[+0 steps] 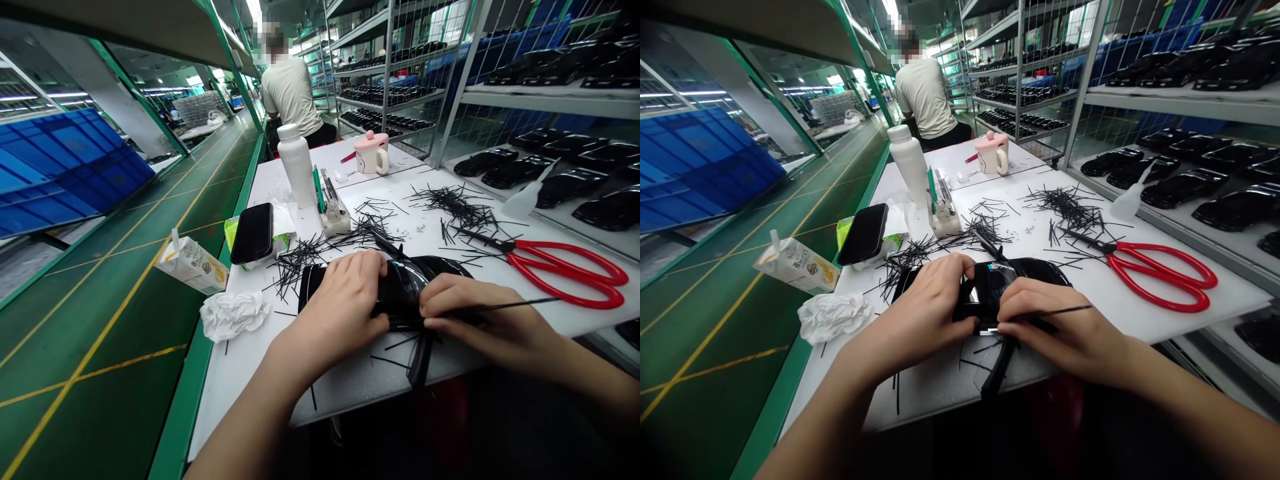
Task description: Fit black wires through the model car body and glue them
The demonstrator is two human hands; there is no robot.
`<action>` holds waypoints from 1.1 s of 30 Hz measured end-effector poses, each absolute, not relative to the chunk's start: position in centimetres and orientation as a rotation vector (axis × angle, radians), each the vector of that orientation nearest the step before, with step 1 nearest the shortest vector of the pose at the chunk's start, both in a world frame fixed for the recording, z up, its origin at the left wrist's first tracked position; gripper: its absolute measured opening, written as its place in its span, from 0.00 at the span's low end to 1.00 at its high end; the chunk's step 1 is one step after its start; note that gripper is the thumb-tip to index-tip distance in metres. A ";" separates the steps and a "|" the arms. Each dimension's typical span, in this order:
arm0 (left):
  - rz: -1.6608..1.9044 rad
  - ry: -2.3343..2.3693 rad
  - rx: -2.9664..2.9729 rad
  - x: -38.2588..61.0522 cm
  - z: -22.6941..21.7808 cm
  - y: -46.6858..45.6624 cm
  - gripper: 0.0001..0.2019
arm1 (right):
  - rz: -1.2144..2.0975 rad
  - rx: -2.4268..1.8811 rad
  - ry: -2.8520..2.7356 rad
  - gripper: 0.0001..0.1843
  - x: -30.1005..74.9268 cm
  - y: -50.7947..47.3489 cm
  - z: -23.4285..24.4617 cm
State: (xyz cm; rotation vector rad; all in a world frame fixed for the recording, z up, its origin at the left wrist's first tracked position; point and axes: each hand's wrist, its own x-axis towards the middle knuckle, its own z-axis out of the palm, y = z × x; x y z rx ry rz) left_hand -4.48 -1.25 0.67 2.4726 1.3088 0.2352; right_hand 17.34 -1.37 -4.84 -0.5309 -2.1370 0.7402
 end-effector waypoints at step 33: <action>0.152 1.253 2.522 -4.8 1.1 -1.2 0.16 | 0.471 -0.514 -2.221 0.06 16.3 -1.6 -4.6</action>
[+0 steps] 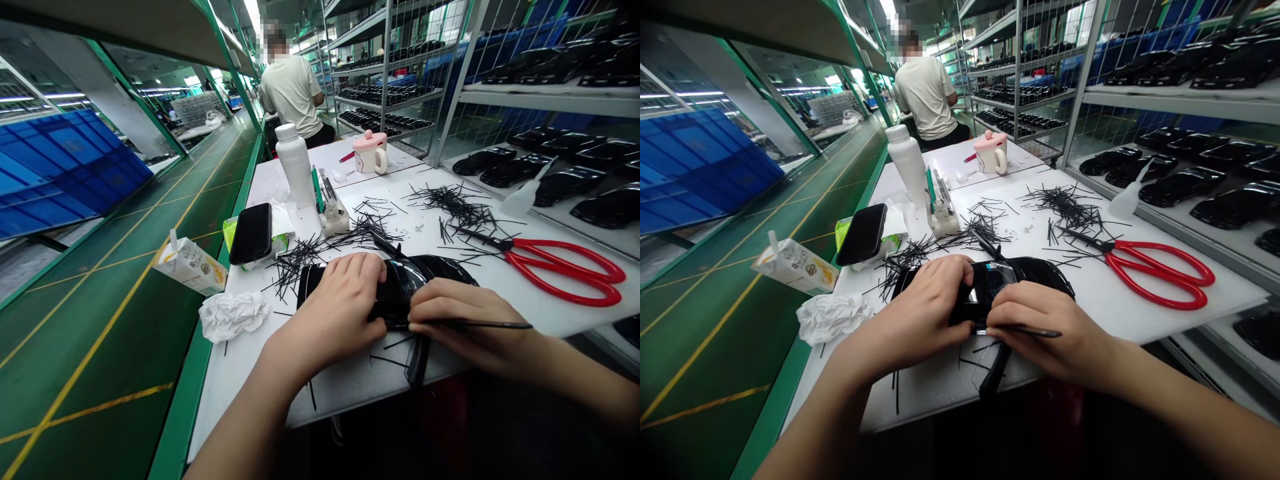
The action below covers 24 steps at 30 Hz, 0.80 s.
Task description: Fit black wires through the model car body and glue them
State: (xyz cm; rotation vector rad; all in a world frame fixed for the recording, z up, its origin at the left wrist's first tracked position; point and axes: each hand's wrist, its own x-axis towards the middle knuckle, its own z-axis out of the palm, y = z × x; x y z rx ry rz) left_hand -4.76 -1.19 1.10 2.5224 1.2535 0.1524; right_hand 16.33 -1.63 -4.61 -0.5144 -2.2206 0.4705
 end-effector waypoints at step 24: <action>0.148 1.277 2.542 -4.6 1.1 -1.3 0.15 | 0.557 -0.558 -2.174 0.06 16.5 -1.7 -5.0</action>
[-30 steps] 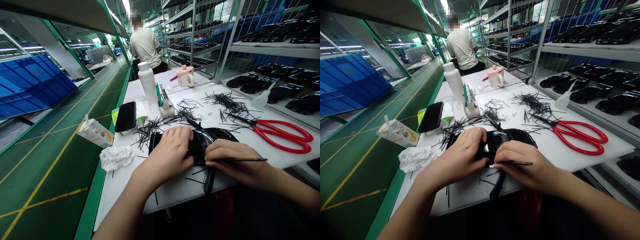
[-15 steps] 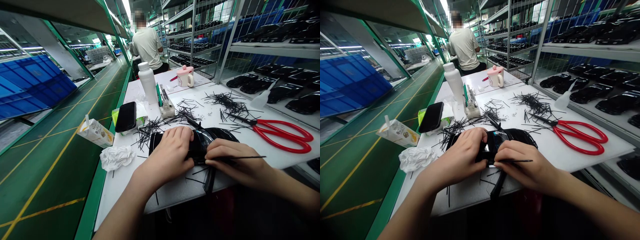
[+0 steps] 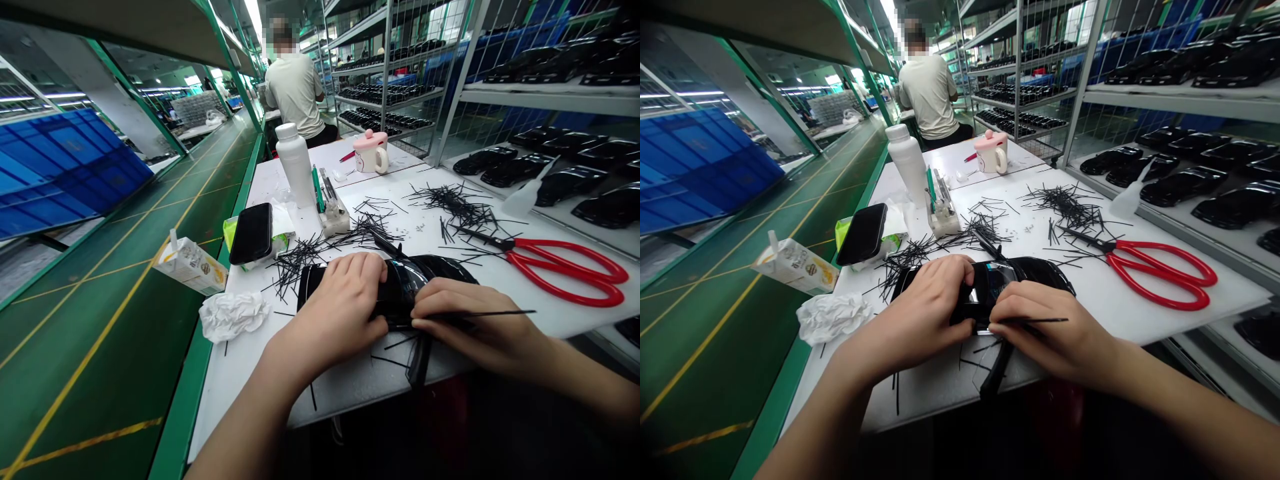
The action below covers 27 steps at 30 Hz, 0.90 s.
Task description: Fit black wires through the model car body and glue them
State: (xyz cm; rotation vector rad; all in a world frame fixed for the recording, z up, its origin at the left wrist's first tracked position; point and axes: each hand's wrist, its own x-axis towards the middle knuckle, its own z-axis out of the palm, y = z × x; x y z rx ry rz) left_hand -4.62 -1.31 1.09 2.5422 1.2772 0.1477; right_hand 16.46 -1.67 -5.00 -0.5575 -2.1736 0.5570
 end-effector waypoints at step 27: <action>0.227 1.165 2.549 -5.5 0.5 -0.9 0.17 | 0.620 -0.648 -2.313 0.04 15.4 -1.7 -3.4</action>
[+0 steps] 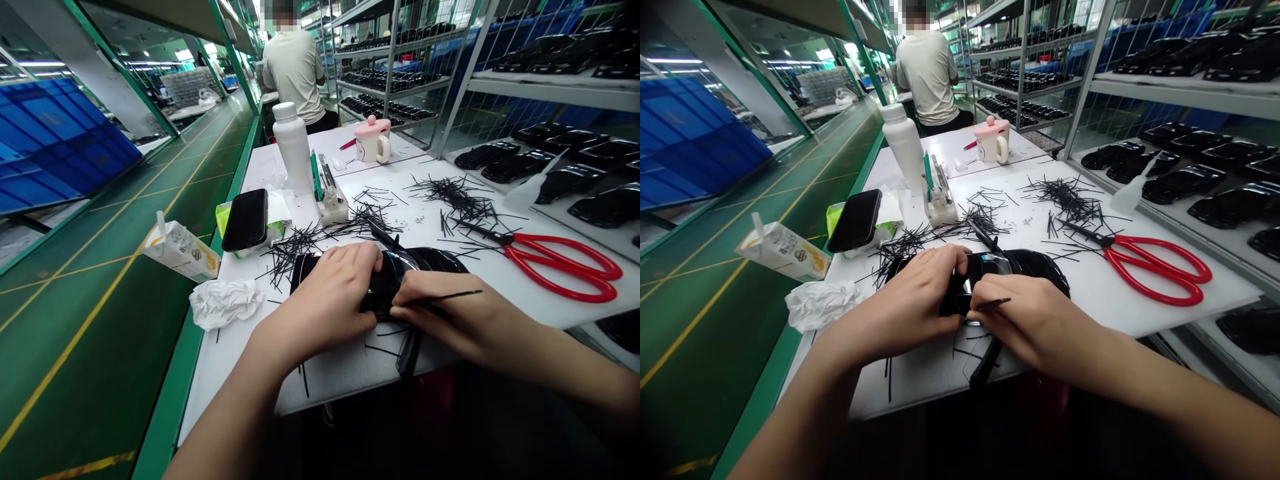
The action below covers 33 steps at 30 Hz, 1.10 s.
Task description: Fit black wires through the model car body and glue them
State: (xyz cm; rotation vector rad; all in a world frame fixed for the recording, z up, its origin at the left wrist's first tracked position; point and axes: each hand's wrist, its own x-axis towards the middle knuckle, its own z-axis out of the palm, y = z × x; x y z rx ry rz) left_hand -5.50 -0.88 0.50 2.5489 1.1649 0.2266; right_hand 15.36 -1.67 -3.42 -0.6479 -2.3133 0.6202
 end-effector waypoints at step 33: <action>0.276 1.171 2.511 -5.6 0.7 -1.1 0.24 | 0.690 -0.669 -2.117 0.09 15.6 -2.3 -4.5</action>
